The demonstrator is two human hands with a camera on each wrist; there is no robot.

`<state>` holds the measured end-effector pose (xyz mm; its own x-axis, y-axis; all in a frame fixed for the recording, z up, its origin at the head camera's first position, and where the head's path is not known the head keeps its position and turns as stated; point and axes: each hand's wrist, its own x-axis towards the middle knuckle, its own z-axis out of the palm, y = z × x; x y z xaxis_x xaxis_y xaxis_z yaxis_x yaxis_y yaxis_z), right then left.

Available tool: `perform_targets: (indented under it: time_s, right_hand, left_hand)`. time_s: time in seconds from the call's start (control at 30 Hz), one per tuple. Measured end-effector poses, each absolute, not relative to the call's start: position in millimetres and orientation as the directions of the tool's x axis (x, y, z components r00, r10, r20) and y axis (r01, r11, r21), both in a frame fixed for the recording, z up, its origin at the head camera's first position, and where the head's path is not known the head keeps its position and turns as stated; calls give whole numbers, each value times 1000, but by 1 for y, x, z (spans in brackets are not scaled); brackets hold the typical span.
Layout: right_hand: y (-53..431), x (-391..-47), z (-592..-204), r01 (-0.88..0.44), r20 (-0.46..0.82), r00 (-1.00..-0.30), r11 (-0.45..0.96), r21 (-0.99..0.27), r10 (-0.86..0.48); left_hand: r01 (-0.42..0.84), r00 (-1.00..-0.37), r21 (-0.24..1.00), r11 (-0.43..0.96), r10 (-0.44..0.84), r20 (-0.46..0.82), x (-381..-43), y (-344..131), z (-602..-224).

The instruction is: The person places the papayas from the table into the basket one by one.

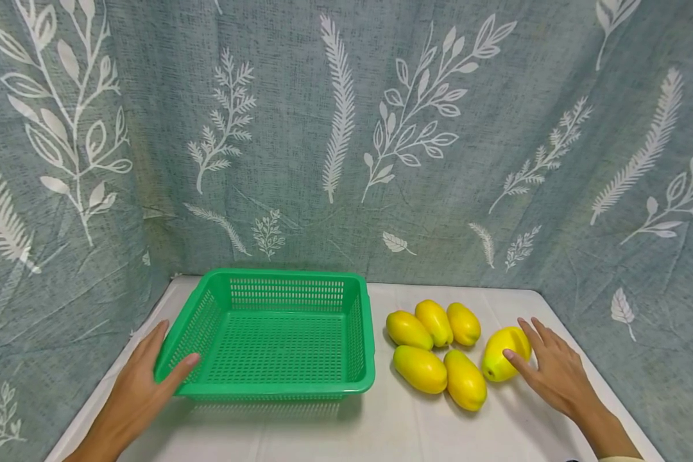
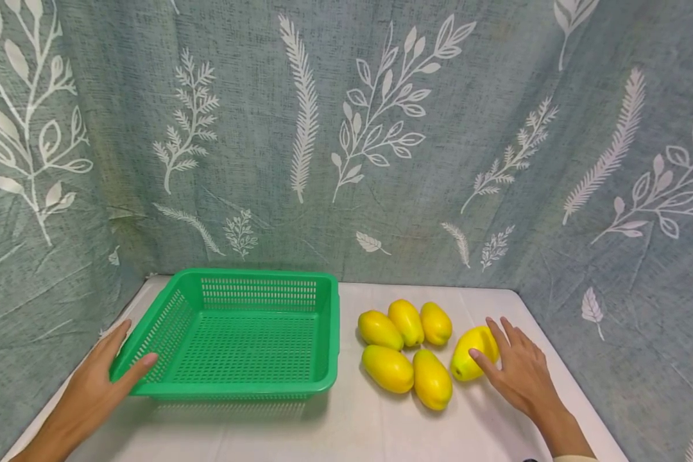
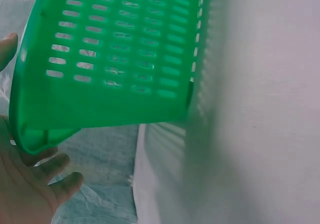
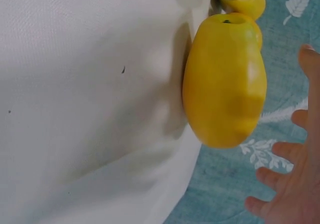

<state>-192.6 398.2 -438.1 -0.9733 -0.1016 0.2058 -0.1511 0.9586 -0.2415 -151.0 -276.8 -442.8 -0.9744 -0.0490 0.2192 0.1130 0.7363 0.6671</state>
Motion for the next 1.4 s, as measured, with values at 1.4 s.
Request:
perform_targets:
  time_s: [1.4]
  right_hand:
    - [410,-193,-463,-46,102,-995,868,-494,5]
  left_hand:
    - [9,-986,717,697,-114,123,-126,-281,-470]
